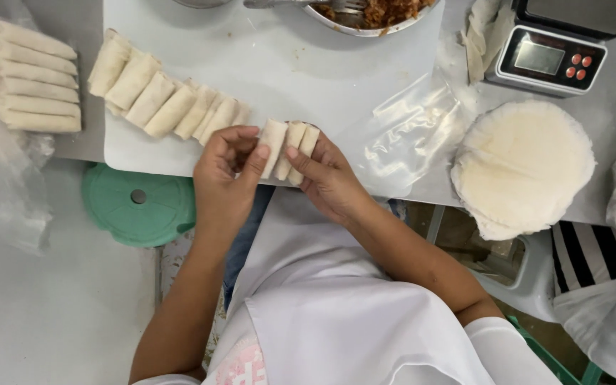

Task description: The person places spring rolls into small plastic bags by hand.

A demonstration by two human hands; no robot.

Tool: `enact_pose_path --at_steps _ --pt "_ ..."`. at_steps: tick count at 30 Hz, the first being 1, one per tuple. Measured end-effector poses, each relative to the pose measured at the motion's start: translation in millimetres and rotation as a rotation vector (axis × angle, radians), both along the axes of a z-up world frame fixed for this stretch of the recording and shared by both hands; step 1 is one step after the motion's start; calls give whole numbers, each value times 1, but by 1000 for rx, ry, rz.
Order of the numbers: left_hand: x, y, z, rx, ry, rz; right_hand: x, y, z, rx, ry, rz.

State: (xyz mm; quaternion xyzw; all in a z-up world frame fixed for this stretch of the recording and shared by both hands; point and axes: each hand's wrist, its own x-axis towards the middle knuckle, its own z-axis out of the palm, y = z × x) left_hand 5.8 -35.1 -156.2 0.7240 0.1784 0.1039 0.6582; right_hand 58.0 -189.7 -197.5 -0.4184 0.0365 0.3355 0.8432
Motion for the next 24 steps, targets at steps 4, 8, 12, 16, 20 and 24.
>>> enact_pose_path --at_steps 4,8,12,16,20,24 --pt "0 -14 16 237 -49 -30 1 -1 15 -39 -31 24" --pt "-1 -15 9 298 -63 -25 1 -6 -3 -55 -33 35" --pt "-2 -22 12 320 -88 -29 1 -5 9 -63 -7 30" --pt "-5 -28 10 498 -95 -87 2 -10 -20 -119 -9 4" --pt "0 11 -5 777 -132 -74 2 -8 5 -105 37 10" --pt "2 34 -11 1140 11 4 2 -8 12 -92 57 -21"
